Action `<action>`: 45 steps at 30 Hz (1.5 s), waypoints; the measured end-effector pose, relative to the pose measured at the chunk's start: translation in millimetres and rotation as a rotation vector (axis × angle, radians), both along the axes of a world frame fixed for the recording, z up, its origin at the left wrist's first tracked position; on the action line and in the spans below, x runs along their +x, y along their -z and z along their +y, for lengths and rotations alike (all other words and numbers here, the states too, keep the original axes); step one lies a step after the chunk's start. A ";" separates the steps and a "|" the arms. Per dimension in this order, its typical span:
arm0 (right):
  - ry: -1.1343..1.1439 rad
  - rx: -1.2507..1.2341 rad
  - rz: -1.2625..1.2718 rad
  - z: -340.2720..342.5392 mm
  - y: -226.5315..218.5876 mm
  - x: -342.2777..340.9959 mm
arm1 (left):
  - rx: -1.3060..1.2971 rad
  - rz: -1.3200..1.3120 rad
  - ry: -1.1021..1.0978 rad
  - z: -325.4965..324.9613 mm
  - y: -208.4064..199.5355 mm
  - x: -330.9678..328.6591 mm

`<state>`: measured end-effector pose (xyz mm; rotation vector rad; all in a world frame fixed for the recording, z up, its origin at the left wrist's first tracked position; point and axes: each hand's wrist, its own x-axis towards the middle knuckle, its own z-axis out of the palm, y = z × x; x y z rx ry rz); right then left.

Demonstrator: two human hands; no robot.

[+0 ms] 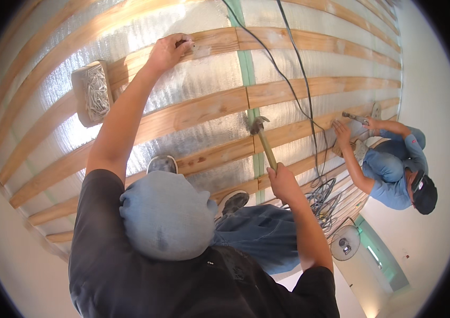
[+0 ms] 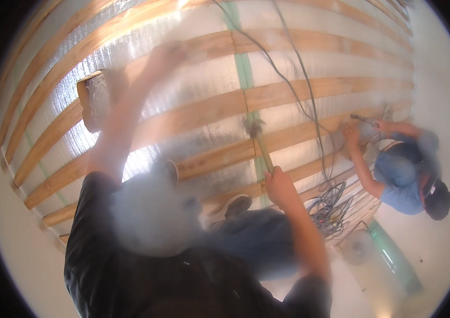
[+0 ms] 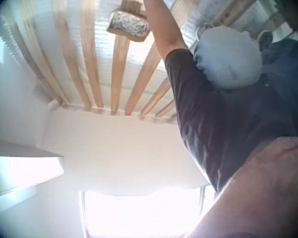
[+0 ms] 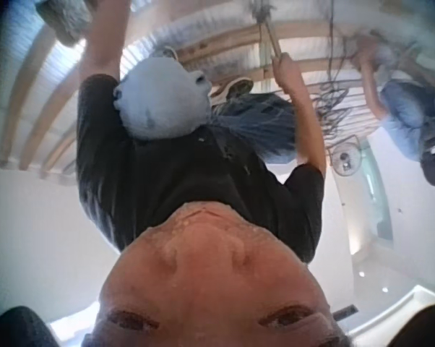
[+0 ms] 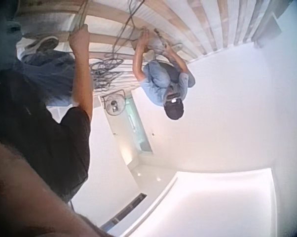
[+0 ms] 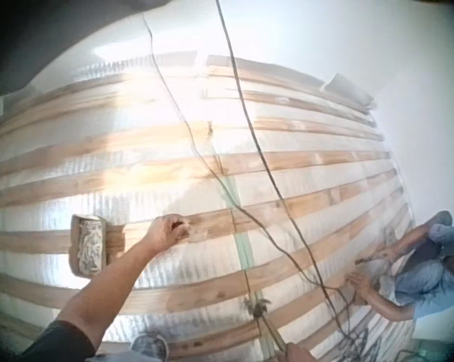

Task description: Secure wooden floorboards to the subfloor using a hammer and nails.

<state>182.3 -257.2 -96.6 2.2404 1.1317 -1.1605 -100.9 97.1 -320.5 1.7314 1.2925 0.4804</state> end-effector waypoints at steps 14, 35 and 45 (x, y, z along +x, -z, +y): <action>0.429 0.376 0.576 111.9 44.1 -73.0 | 0.280 0.017 0.006 -4.8 12.6 3.0; 0.280 0.669 0.537 133.1 166.1 -97.8 | 0.458 -0.133 -0.220 -10.5 32.5 -6.2; 0.265 0.761 0.482 129.8 169.1 -106.9 | 0.437 0.370 -0.054 -4.8 26.3 10.3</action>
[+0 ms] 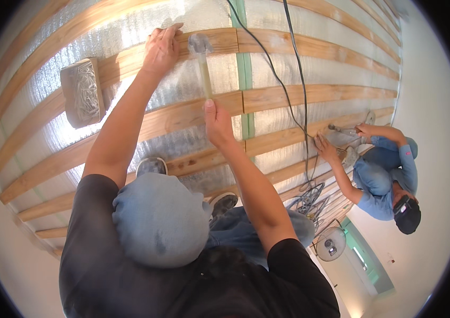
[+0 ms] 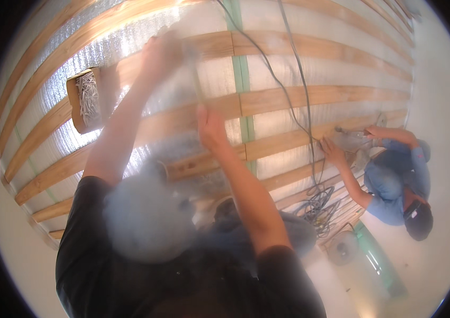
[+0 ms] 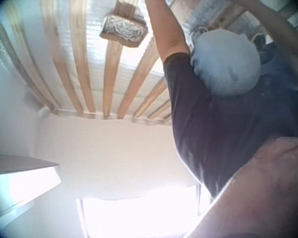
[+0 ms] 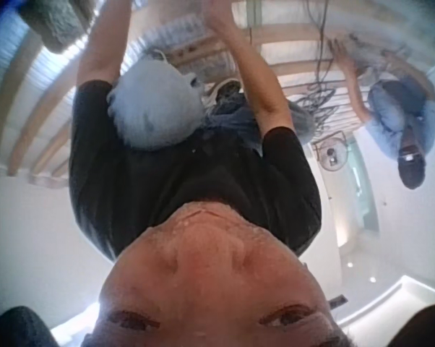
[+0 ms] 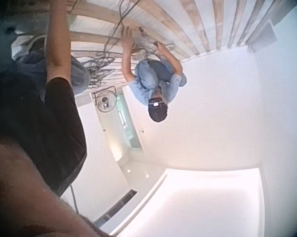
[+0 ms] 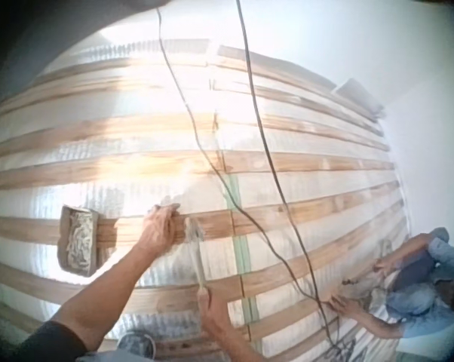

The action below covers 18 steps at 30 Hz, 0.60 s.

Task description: Secure wooden floorboards to the subfloor using a hammer and nails.

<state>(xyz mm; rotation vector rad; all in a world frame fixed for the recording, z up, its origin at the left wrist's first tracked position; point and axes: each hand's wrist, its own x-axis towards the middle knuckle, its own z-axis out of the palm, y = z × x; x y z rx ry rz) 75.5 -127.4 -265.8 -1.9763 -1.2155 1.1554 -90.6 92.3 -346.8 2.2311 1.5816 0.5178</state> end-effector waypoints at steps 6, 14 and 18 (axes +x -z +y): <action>-0.006 0.042 0.133 -6.0 -11.8 3.2 | -0.137 -0.038 -0.038 -4.9 -9.7 4.5; 0.015 0.055 0.225 -9.2 -19.4 8.6 | 0.084 -0.110 -0.030 -7.2 -0.5 -2.8; -0.048 0.108 0.041 -11.6 6.7 7.9 | 0.058 -0.117 -0.034 -3.6 -2.6 1.7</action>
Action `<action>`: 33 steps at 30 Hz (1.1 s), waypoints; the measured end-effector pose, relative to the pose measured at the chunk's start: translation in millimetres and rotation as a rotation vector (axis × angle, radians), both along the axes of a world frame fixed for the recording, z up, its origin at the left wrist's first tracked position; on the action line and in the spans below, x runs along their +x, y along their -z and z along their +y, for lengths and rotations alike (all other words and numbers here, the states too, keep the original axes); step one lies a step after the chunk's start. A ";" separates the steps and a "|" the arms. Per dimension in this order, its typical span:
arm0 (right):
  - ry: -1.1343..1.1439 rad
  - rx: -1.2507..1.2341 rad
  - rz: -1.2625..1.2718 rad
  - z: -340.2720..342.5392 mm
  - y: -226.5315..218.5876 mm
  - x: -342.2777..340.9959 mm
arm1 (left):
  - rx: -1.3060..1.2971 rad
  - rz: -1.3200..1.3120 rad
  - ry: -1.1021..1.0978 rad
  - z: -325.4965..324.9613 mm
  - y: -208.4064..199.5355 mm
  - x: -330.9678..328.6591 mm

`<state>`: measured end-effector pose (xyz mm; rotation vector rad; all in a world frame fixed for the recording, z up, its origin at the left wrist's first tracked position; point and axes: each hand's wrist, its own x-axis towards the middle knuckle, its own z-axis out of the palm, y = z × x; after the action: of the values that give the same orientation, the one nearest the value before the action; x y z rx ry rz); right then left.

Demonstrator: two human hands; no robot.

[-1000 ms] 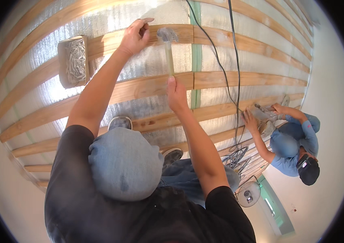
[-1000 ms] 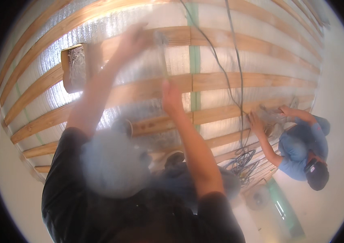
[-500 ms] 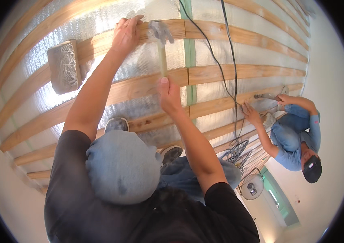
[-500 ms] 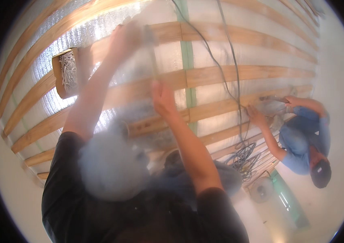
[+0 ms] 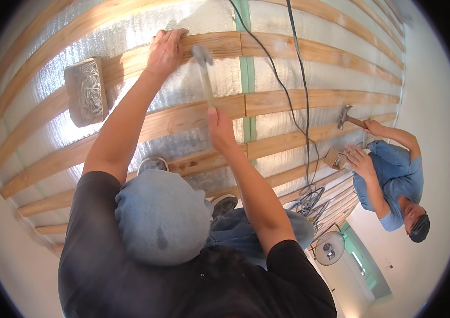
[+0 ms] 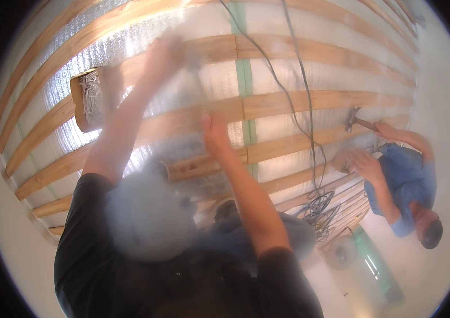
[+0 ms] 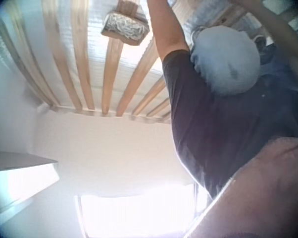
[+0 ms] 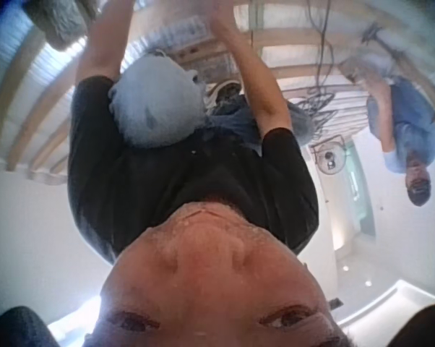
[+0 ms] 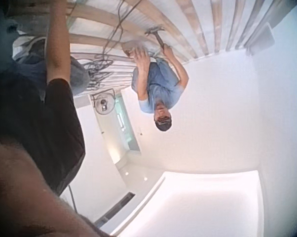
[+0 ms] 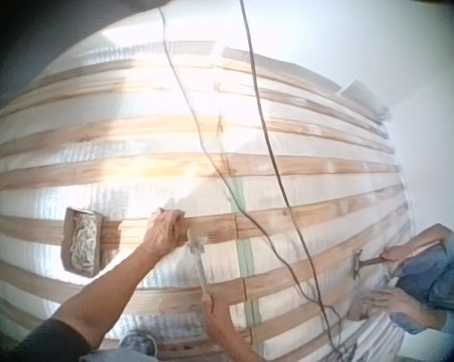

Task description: Secure wooden floorboards to the subfloor using a hammer and nails.

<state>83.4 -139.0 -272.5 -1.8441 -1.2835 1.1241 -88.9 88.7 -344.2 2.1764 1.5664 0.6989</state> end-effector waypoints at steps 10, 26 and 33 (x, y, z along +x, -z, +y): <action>-0.014 -0.203 -0.052 13.1 -7.3 -2.1 | 0.006 0.033 0.051 -1.1 5.8 -4.0; 0.113 -0.151 0.031 -17.2 22.7 29.1 | -0.026 -0.028 0.082 -8.6 -26.7 -8.4; 0.261 -0.273 0.219 -29.6 44.5 37.8 | -0.296 -0.081 0.034 -17.9 -111.8 -79.5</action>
<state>121.2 -168.5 -316.9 -1.9495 -0.7709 1.3622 -168.4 70.8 -232.5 1.9301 1.4831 0.5015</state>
